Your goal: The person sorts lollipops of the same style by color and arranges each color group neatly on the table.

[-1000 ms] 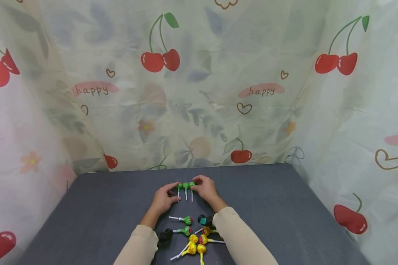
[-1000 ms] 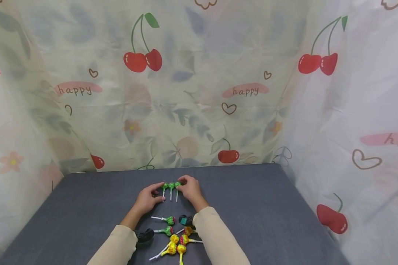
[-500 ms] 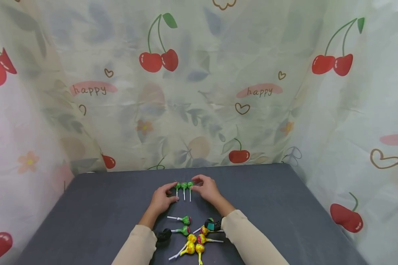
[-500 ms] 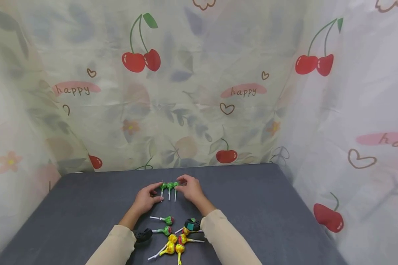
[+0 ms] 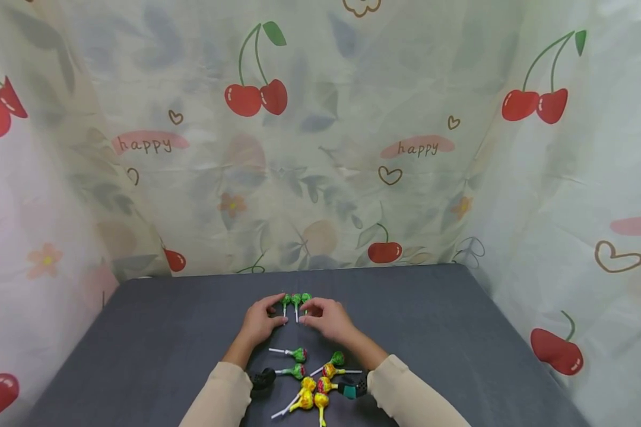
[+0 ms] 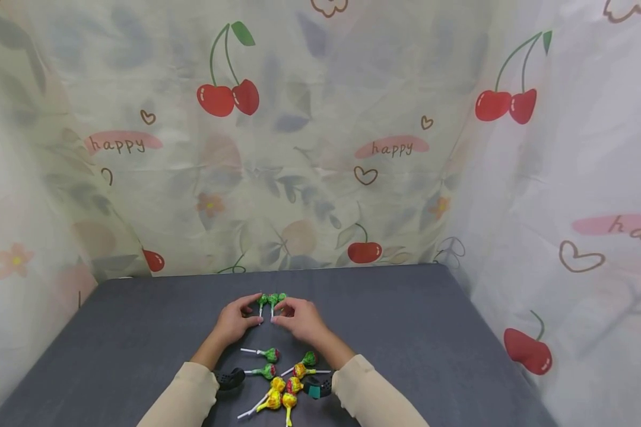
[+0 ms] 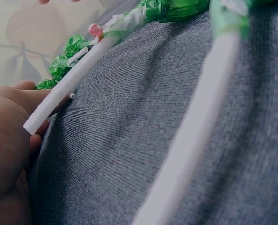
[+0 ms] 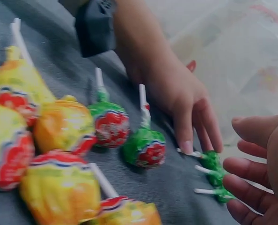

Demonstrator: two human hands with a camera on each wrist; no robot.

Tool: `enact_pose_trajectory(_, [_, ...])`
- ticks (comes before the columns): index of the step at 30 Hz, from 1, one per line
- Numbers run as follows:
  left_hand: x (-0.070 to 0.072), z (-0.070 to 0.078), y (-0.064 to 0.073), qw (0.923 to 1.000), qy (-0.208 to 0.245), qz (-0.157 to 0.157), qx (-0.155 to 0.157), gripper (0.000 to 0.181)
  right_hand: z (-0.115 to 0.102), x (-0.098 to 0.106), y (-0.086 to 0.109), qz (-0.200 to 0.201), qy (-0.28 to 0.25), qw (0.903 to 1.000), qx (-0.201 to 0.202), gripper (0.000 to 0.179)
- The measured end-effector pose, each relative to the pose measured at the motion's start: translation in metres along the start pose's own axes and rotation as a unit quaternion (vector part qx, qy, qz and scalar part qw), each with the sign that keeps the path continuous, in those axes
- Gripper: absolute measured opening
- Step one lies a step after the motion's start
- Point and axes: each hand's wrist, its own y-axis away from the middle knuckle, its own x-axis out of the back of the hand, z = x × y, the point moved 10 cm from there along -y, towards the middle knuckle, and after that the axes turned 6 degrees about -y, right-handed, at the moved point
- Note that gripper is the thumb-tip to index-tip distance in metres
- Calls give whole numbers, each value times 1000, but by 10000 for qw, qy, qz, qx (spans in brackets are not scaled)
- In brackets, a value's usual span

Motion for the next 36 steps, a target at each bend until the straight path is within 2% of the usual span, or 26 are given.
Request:
enact_pose_trajectory(10, [-1,-1,0,10000,-62,19,22,56,7,-23,22,-795,446,9956,-223,16])
enact_pose_trajectory(17, [0,-2,-1,9999,-56,80,-32,56,8,-36,30,-1209,698,9892,-449,20])
enact_pose_trajectory(24, [0,-2,-1,9999,-52,126,-90,57,9,-43,34,-1391,1106,9819,-658,24])
enact_pose_trajectory(36, [0,-1,-1,9999,-39,105,-12,57,4,-48,39,-1500,1425,9763,-642,24])
